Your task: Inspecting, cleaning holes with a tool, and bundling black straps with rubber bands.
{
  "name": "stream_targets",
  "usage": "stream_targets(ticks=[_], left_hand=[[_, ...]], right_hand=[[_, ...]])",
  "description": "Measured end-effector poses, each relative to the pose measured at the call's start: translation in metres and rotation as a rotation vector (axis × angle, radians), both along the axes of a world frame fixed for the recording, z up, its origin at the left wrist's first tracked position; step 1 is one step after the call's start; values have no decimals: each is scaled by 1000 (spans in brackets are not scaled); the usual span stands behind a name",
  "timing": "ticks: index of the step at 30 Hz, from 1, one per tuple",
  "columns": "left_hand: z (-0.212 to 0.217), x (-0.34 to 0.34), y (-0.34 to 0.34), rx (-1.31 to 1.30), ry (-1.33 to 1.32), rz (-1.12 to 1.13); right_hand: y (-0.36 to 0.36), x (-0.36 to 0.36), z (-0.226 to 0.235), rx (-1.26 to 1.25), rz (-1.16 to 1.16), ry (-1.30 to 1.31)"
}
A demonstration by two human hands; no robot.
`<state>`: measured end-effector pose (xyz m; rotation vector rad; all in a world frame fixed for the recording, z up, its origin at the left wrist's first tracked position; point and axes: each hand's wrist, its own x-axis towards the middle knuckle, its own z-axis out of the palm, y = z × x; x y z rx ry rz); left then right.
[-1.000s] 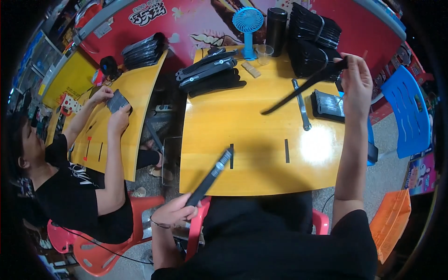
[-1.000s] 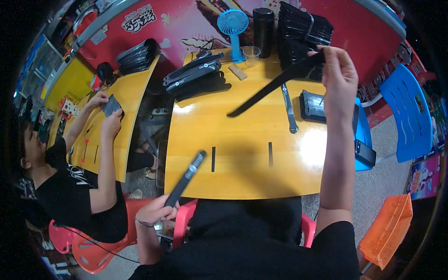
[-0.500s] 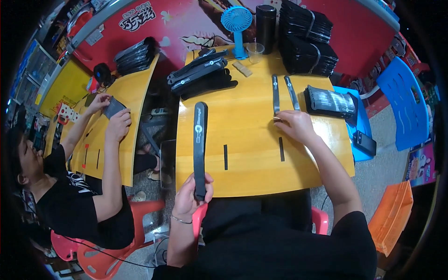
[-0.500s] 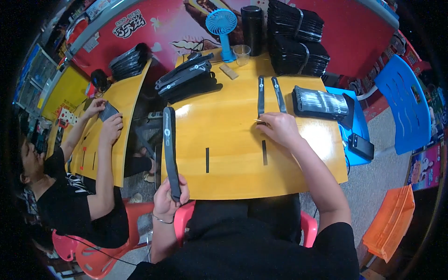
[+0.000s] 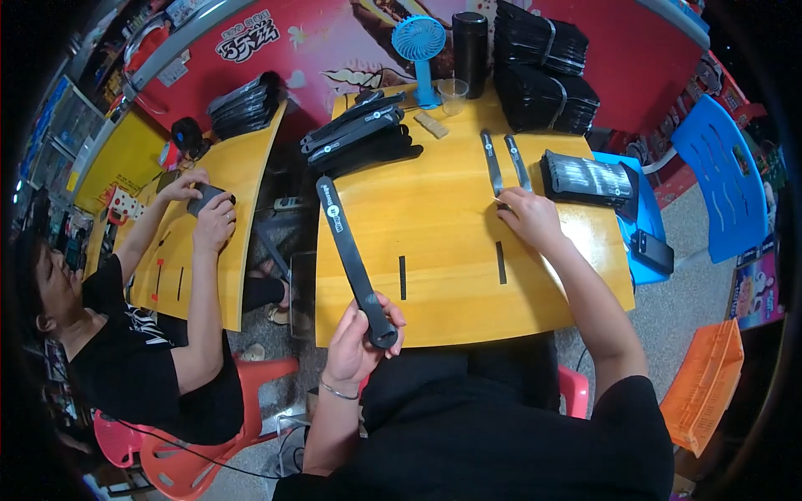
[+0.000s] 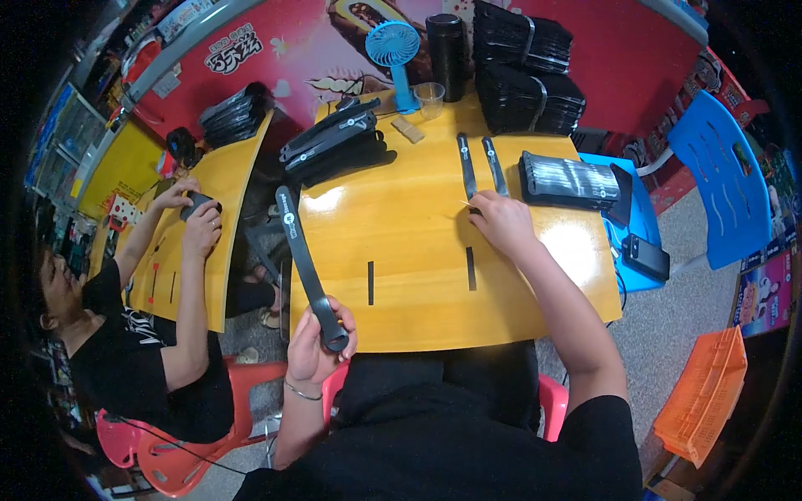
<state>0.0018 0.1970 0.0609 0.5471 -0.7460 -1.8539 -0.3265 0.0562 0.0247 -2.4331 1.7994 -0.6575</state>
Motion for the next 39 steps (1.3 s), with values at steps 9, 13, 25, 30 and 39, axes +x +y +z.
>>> stream_targets(ticks=[9, 13, 25, 30, 39], left_hand=[[2, -11, 2, -30, 17, -7], [2, -17, 0, -33, 27, -28], [1, -40, -9, -52, 40, 268], [-9, -46, -5, -175, -67, 386], [-5, -47, -3, -194, -43, 478]], right_hand=[[13, -5, 1, 15, 19, -66], [18, -6, 7, -59, -16, -114], [129, 90, 80, 280, 237, -823], [155, 120, 70, 272, 219, -778], [157, 134, 58, 152, 224, -680]])
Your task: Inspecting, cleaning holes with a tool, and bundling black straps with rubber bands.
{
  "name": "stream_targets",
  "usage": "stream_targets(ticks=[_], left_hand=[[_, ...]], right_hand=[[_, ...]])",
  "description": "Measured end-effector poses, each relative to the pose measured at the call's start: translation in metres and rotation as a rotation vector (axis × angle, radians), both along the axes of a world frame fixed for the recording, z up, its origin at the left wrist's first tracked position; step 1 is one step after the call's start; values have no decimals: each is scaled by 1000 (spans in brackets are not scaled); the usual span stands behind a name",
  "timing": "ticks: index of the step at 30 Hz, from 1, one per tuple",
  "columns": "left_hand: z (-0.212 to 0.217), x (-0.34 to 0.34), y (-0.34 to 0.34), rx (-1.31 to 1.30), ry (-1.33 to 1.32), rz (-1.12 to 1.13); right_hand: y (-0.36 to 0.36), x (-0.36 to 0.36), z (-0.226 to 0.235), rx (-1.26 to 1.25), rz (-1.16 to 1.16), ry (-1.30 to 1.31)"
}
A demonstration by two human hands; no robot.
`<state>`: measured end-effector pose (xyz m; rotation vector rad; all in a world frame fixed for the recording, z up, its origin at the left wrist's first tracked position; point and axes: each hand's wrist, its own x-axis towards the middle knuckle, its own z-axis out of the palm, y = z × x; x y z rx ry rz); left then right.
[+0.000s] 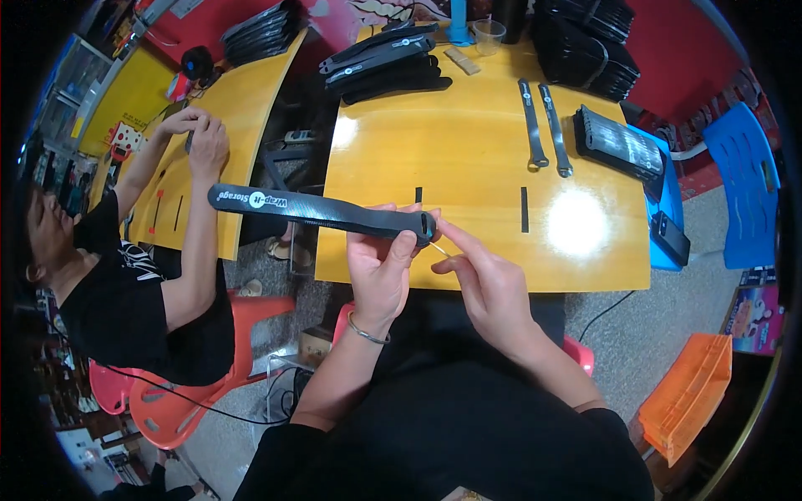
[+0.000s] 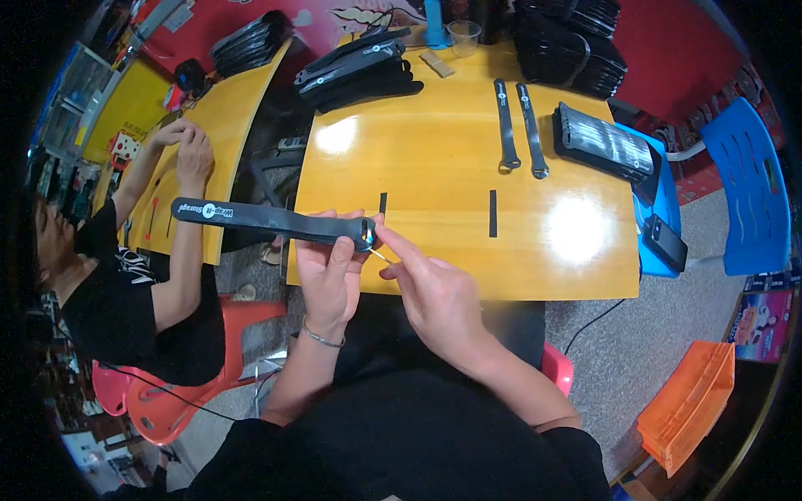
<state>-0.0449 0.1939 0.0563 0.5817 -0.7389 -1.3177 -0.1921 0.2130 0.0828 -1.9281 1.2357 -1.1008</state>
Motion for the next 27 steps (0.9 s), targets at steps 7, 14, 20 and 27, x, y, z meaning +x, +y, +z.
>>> stream_targets(ticks=[7, 14, 20, 27], left_hand=[[-2, 1, 0, -61, 1, 18], [-8, 2, -2, -75, -34, 39], [-9, -3, -3, -105, -86, 72], [-17, -3, -3, -350, -551, 320]], right_hand=[[-2, 5, 0, 19, -27, -14], [-4, 3, -5, -15, -23, 2], [-4, 6, -5, -18, -89, 120], [-6, 13, -11, 610, 119, -631]])
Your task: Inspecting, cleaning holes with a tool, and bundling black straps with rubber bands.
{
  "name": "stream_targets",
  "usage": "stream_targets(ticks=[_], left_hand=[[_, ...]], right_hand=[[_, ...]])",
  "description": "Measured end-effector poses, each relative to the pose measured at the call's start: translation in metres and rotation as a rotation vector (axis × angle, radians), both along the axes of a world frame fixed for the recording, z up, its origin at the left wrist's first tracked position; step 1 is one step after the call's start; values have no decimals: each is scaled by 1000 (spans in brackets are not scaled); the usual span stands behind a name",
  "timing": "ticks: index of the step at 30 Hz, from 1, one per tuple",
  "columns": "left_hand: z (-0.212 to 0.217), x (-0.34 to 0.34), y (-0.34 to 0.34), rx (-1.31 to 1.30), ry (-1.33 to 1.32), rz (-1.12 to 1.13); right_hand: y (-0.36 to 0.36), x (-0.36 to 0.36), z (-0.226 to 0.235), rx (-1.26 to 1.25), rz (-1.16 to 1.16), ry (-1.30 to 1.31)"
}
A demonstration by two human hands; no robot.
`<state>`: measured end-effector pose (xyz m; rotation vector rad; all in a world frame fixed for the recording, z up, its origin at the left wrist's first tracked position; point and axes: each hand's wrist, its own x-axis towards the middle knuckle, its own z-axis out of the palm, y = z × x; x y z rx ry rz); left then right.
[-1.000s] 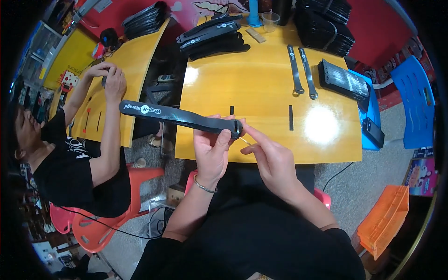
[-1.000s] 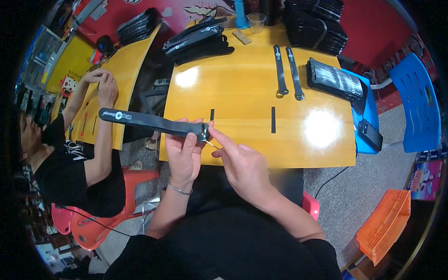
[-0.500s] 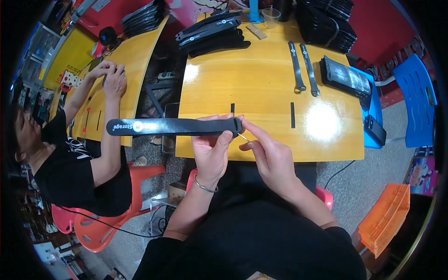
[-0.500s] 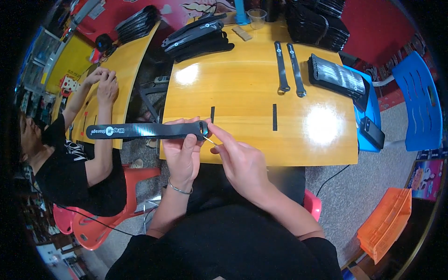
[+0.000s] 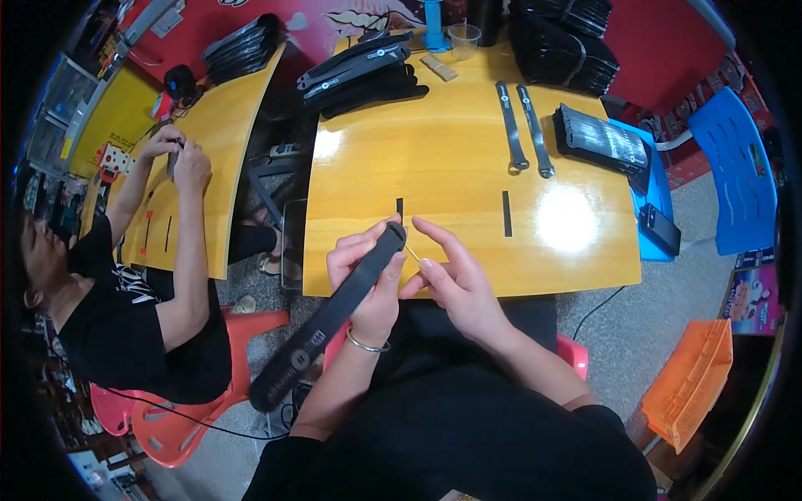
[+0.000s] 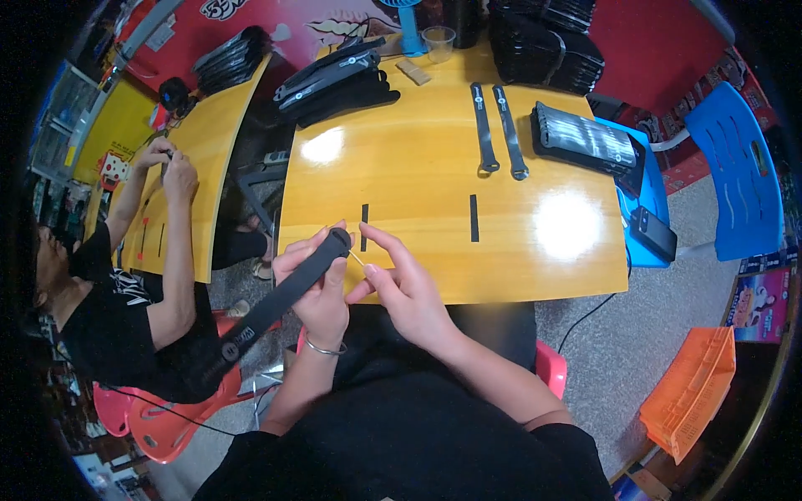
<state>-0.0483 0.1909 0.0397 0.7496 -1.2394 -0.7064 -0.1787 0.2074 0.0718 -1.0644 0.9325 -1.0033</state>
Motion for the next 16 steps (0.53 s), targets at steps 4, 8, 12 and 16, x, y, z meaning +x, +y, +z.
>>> stream_targets(ticks=[4, 8, 12, 16], left_hand=[[3, -2, 0, -47, -64, 44], [1, 0, 2, 53, 20, 82], [7, 7, 0, -95, -155, 86], [5, 13, -2, -114, -203, 28]], right_hand=[[-1, 1, -8, -409, -100, 516], [-5, 4, -4, -303, -83, 386], [-5, 8, -4, 28, 47, -128], [-4, 6, -4, -173, 32, 259]])
